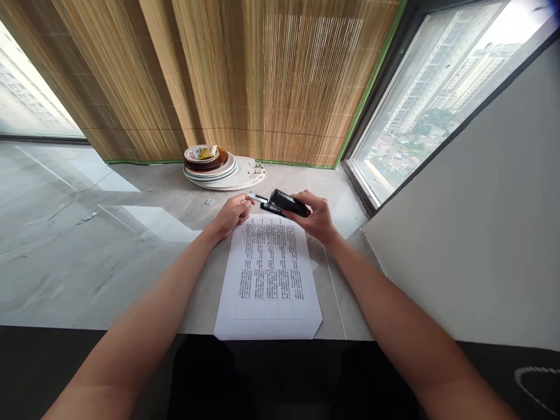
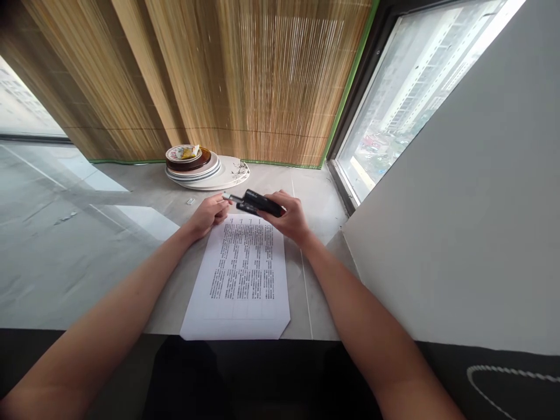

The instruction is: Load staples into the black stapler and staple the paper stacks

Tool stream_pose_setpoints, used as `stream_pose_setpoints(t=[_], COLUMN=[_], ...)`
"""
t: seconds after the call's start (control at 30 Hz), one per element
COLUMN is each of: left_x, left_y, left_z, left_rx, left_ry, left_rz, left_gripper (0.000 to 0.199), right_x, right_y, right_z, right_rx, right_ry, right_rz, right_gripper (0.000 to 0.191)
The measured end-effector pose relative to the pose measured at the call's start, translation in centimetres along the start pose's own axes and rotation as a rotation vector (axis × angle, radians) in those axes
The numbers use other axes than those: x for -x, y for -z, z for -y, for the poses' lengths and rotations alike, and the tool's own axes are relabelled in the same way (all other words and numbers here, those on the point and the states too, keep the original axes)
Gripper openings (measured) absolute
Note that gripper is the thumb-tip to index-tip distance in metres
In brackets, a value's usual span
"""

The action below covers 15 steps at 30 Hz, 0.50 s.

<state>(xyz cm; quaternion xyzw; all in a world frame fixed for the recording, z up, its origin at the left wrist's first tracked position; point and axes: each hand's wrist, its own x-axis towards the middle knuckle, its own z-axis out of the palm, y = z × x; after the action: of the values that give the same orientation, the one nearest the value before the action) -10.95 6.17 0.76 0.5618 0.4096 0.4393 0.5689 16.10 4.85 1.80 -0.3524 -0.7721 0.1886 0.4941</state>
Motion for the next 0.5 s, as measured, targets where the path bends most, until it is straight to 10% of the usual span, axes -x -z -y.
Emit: stream_pose_setpoints(t=[0.13,0.5], left_x=[0.2,0.0], left_y=[-0.1,0.2], left_z=[-0.3,0.1], left_rx=[-0.008,0.01], left_ry=[0.011,-0.01], left_rz=[0.062,0.132], left_gripper=[0.025,0.033], right_x=[-0.1,0.6], right_y=[-0.4,-1.2], right_z=[-0.3,-0.4], right_rx=[0.179,0.58], right_ry=[0.053,0.398], right_rz=[-0.135,0.097], right_gripper=[0.012,0.05])
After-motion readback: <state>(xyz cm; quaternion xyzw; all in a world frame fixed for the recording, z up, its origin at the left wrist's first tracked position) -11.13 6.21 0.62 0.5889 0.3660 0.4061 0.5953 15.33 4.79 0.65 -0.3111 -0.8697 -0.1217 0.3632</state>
